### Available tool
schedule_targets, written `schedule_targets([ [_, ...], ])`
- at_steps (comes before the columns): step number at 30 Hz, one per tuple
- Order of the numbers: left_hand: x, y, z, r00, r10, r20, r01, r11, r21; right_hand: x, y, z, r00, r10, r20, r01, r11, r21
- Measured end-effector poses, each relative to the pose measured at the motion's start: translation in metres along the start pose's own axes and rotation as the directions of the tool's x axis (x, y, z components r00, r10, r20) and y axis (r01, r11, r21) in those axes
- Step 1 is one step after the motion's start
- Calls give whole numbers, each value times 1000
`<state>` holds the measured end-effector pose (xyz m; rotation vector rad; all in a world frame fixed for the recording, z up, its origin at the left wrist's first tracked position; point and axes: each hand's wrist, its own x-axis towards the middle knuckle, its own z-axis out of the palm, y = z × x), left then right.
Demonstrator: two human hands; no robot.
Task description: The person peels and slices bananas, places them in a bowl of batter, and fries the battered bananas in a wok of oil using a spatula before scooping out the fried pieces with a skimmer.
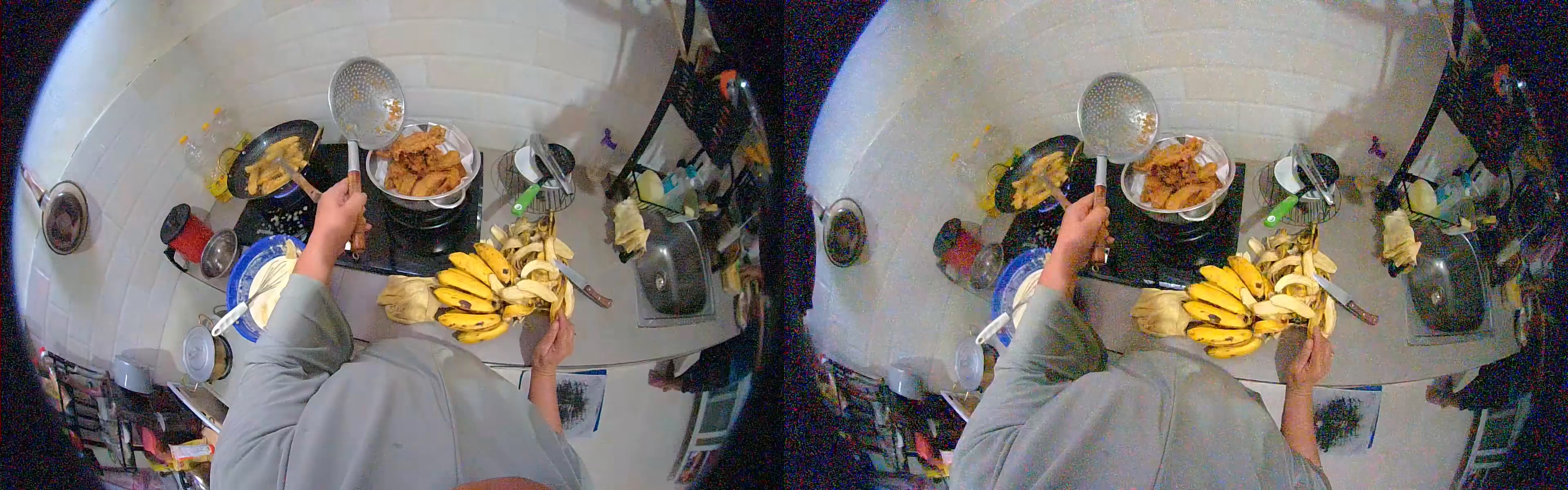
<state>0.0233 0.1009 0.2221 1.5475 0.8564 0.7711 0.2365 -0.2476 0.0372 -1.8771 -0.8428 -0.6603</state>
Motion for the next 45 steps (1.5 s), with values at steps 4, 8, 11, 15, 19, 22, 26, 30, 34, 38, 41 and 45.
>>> schedule_targets([
  [4, 9, -13, 4, 999, 30, -29, -26, 991, 131, -3, 4, 1, 1000, 22, 18, -22, 1000, -17],
  [8, 7, -19, 12, 998, 60, -24, -55, 985, 166, 0, 2, 0, 998, -49, -30, 49, 999, -8],
  [11, 1, -18, 17, 994, 107, -2, -104, 968, 227, 0, 3, -1, 999, -46, -3, 45, 999, -15],
  [15, -12, -9, 21, 998, 14, 55, -20, 994, 104, -4, 6, 0, 999, 26, 25, -27, 999, 30],
  [19, -10, -4, 17, 992, -58, 112, 61, 998, -25, -2, 5, 0, 1000, 17, 2, -17, 1000, 12],
  [22, 2, -10, 17, 998, -14, 61, 17, 999, -49, -4, 11, 3, 1000, -22, -20, 22, 1000, -2],
  [26, 8, -14, 20, 1000, -2, -14, 2, 1000, 31, -5, 12, 3, 1000, -4, -28, 4, 1000, 12],
  [30, 3, -15, 26, 999, 40, 7, -41, 998, 49, -3, 10, 0, 999, 46, 18, -46, 999, -3],
  [34, 2, -16, 31, 998, 58, 30, -60, 995, 75, -1, 10, 3, 1000, -10, -22, 10, 1000, 17],
  [38, 1, -24, 35, 996, 88, 5, -88, 991, 97, -2, 9, 2, 1000, -8, -29, 9, 1000, 18],
  [41, 1, -26, 35, 987, 155, -48, -145, 975, 166, -4, 10, 1, 999, 35, -3, -35, 999, 17],
  [45, -1, -25, 34, 985, 163, -62, -139, 949, 283, -2, 8, 2, 999, 32, -6, -32, 999, 40],
])
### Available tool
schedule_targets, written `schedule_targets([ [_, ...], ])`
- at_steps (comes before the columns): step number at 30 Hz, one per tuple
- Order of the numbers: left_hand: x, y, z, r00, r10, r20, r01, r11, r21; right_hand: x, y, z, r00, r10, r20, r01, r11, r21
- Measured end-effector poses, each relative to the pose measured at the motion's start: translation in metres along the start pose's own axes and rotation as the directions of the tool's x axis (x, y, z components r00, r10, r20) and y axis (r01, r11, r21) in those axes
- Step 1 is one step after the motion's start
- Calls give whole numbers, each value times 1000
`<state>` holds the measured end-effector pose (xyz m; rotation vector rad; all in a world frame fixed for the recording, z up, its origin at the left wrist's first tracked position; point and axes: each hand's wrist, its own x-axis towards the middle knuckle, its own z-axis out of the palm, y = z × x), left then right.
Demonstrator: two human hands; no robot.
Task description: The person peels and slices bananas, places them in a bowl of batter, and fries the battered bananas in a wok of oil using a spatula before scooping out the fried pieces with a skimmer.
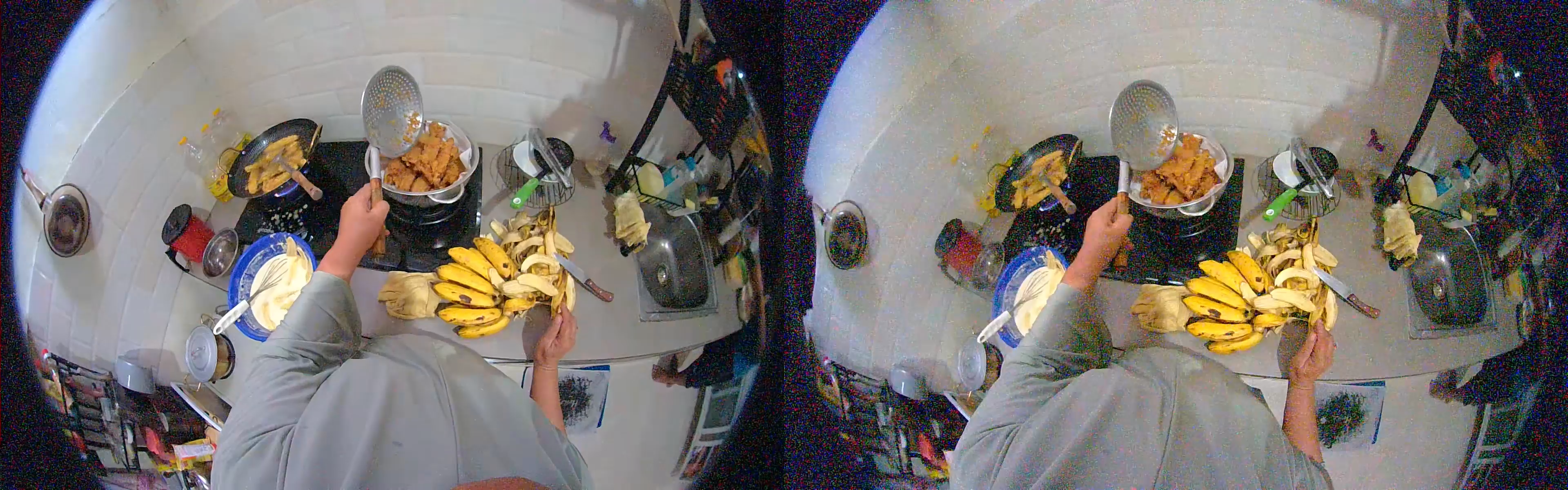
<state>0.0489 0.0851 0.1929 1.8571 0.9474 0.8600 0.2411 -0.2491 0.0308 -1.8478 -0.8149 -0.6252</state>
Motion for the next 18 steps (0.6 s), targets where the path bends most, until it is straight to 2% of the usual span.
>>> schedule_targets([
  [1, 0, -3, 2, 1000, -1, -1, 1, 1000, -1, 1, 0, 0, 1000, -1, 1, 1, 1000, 0],
  [3, -1, -7, 6, 994, -86, 73, 94, 989, -112, 1, 1, 0, 1000, -29, -3, 29, 999, -14],
  [7, -14, 9, 9, 985, -123, 121, 138, 982, -125, 1, 0, -1, 998, -58, -7, 57, 997, -53],
  [9, -16, 9, 9, 971, -113, 210, 160, 961, -227, 0, -1, 0, 1000, -15, 3, 15, 1000, -2],
  [13, -17, 17, 5, 982, -75, 173, 124, 948, -291, 0, -1, 0, 1000, -13, -4, 13, 1000, -20],
  [15, -15, 20, -2, 998, -32, 51, 41, 981, -191, -1, 3, 0, 1000, -24, 17, 25, 998, -53],
  [18, -5, 11, -14, 998, -11, 59, 21, 984, -176, -4, 6, 2, 1000, -6, 22, 7, 999, -45],
])
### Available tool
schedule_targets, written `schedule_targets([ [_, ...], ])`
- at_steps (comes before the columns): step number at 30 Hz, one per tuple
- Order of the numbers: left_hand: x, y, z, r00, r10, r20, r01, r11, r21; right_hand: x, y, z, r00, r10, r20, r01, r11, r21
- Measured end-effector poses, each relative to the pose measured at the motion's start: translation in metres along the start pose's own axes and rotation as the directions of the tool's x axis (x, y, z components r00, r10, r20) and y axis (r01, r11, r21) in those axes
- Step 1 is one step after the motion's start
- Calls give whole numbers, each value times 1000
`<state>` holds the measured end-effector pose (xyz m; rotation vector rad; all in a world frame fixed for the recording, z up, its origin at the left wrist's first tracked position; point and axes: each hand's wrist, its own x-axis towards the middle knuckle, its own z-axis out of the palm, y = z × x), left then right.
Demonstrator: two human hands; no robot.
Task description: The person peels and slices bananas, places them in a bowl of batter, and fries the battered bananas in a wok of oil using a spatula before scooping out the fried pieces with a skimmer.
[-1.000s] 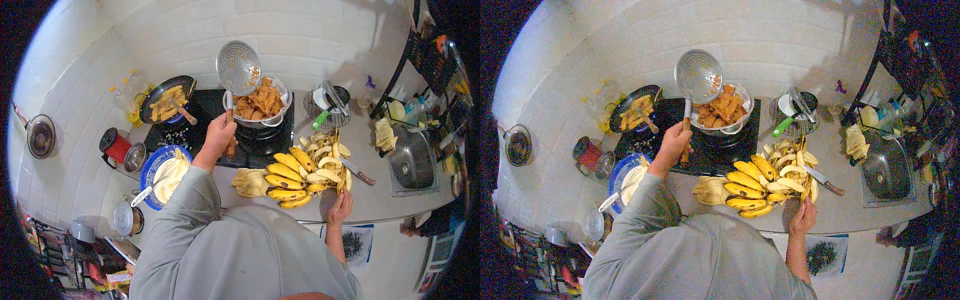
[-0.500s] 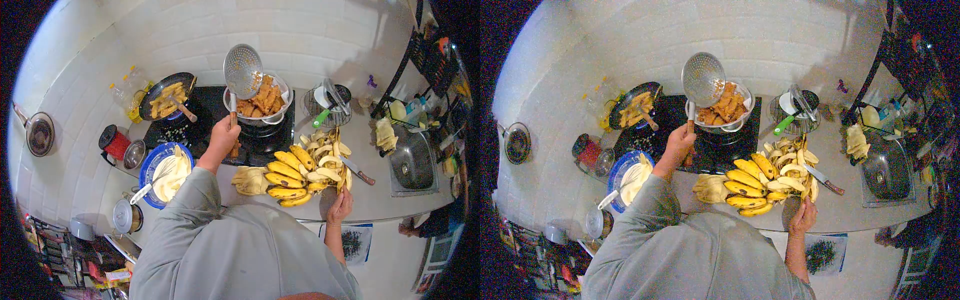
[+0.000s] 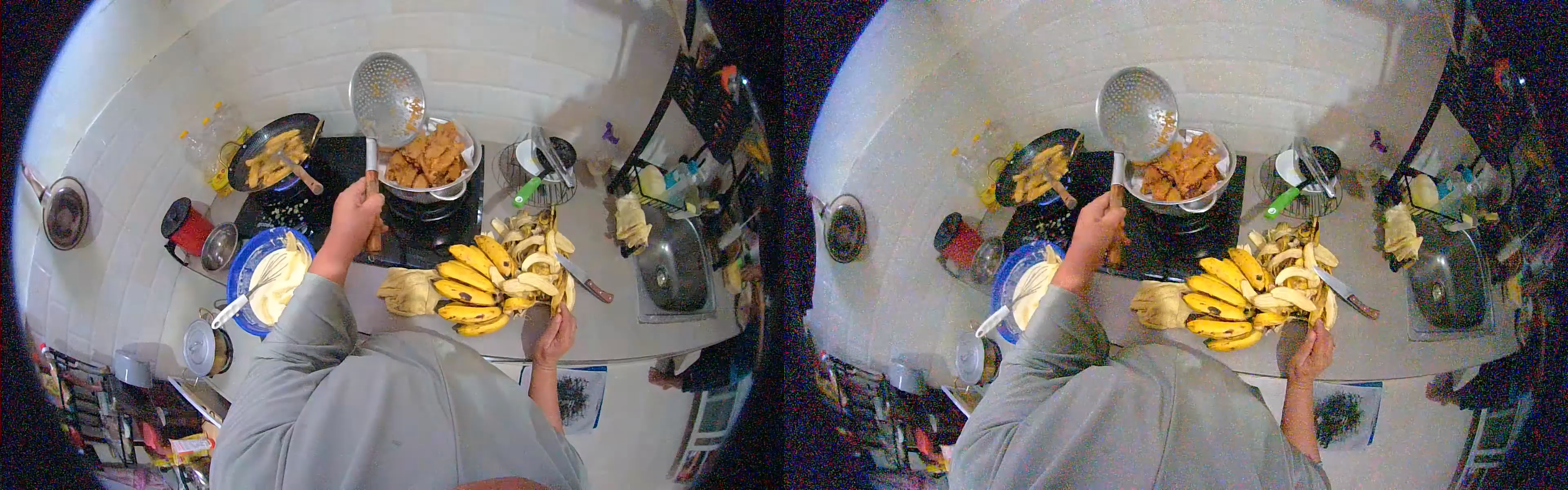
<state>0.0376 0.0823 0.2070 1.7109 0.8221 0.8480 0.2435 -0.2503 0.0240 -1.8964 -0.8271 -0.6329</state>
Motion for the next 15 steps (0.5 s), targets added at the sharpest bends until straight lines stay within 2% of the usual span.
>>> schedule_targets([
  [1, -3, 1, -2, 1000, -23, -4, 23, 997, -77, 1, -1, 0, 1000, 0, 1, 0, 1000, 1],
  [4, -9, 8, -14, 997, -75, -6, 73, 987, -145, 2, -5, -2, 1000, 16, 3, -16, 1000, 25],
  [6, -10, 3, -21, 998, -62, -4, 61, 992, -106, 2, -4, -1, 1000, 15, 4, -15, 1000, -5],
  [8, -17, 6, -23, 991, 6, -131, 15, 987, 162, 3, -7, -1, 1000, 25, 12, -25, 1000, 19],
  [9, -22, 9, -24, 991, 6, -133, 16, 986, 165, 4, -8, -2, 999, 35, 16, -35, 999, 38],
  [11, -33, 15, -23, 974, 177, -145, -96, 891, 444, 5, -9, -2, 999, 41, 22, -42, 998, 39],
  [14, -37, -6, -21, 973, 179, -149, -77, 852, 518, 4, -9, -3, 998, 51, 32, -52, 998, 38],
  [15, -42, -2, -18, 981, 138, -137, -44, 842, 537, 4, -9, -2, 998, 52, 31, -53, 998, 38],
])
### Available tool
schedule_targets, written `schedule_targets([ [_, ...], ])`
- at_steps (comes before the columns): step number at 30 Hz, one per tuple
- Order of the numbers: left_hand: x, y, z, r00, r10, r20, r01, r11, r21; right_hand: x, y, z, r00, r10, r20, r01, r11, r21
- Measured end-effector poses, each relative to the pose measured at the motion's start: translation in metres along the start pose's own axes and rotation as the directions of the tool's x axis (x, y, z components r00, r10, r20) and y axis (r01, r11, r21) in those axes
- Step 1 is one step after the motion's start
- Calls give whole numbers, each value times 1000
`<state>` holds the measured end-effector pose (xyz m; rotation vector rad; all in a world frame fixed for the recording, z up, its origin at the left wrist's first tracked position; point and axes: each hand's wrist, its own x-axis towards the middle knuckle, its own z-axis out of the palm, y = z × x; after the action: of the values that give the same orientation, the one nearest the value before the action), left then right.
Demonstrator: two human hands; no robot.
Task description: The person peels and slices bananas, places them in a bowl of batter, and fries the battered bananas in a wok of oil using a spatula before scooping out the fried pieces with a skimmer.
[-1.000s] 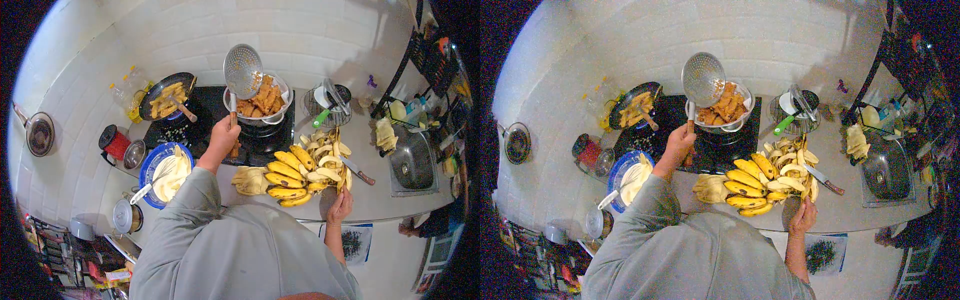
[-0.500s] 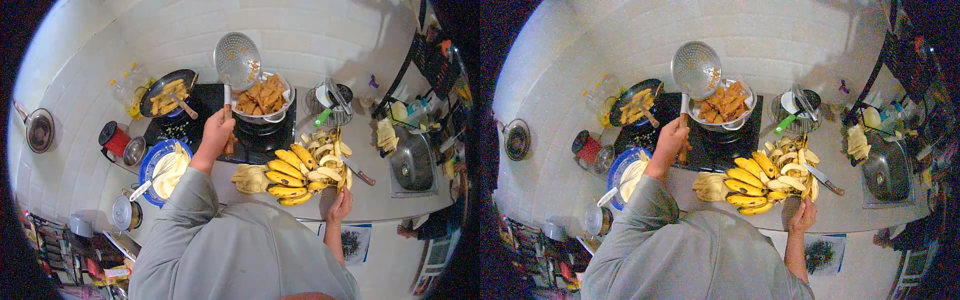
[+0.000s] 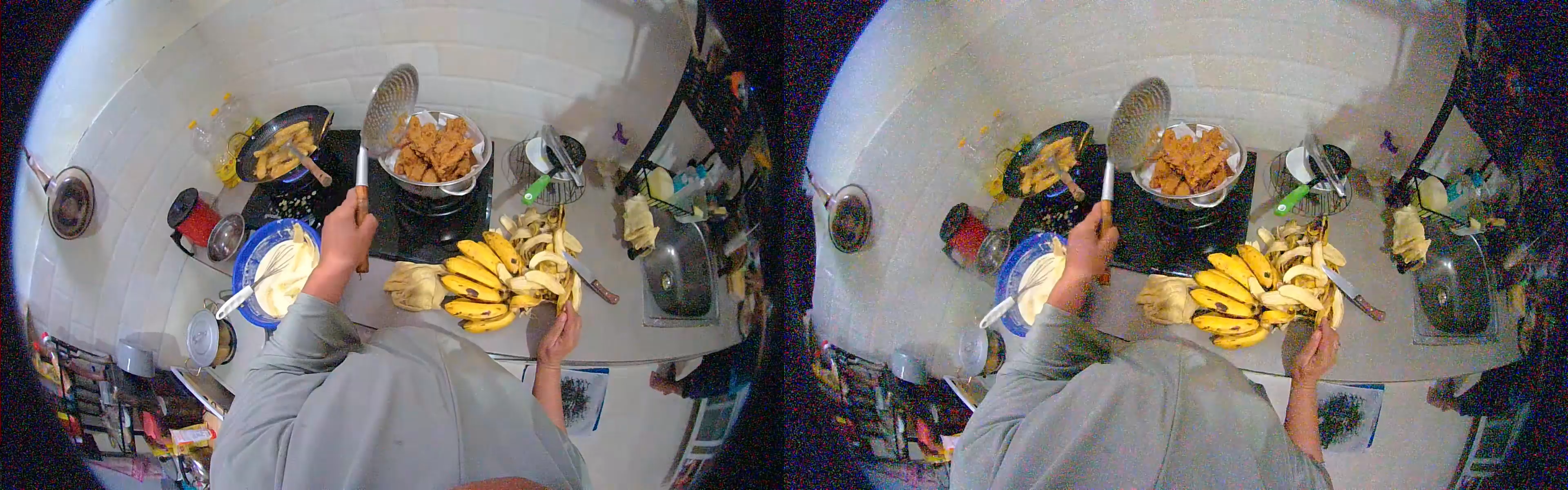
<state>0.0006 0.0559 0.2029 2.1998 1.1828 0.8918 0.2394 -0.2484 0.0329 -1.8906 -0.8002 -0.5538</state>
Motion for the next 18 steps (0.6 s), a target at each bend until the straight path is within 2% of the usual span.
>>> schedule_targets([
  [1, -2, -3, 3, 1000, 0, -1, 0, 1000, 1, 0, 1, 0, 1000, 0, 0, 0, 1000, 2],
  [3, -5, -9, 10, 1000, 10, 30, -16, 973, 230, 0, 5, 0, 1000, -23, 12, 23, 1000, -12],
  [4, -6, -9, 11, 997, -33, 69, 15, 971, 238, 0, 4, 0, 1000, -22, 12, 22, 1000, -12],
  [7, -7, -13, 14, 998, -30, 50, 15, 958, 285, 0, 3, 0, 1000, -14, 7, 15, 1000, -21],
  [14, -11, -13, 20, 994, -83, 73, 58, 954, 293, -2, 8, 1, 1000, -1, 26, 1, 1000, -11],
  [17, -11, -16, 23, 998, -49, 37, 38, 965, 259, -2, 9, 2, 1000, -1, 24, 0, 1000, 6],
  [18, -10, -16, 23, 999, -45, 14, 42, 983, 178, -2, 9, 2, 1000, 0, 20, 0, 1000, 16],
])
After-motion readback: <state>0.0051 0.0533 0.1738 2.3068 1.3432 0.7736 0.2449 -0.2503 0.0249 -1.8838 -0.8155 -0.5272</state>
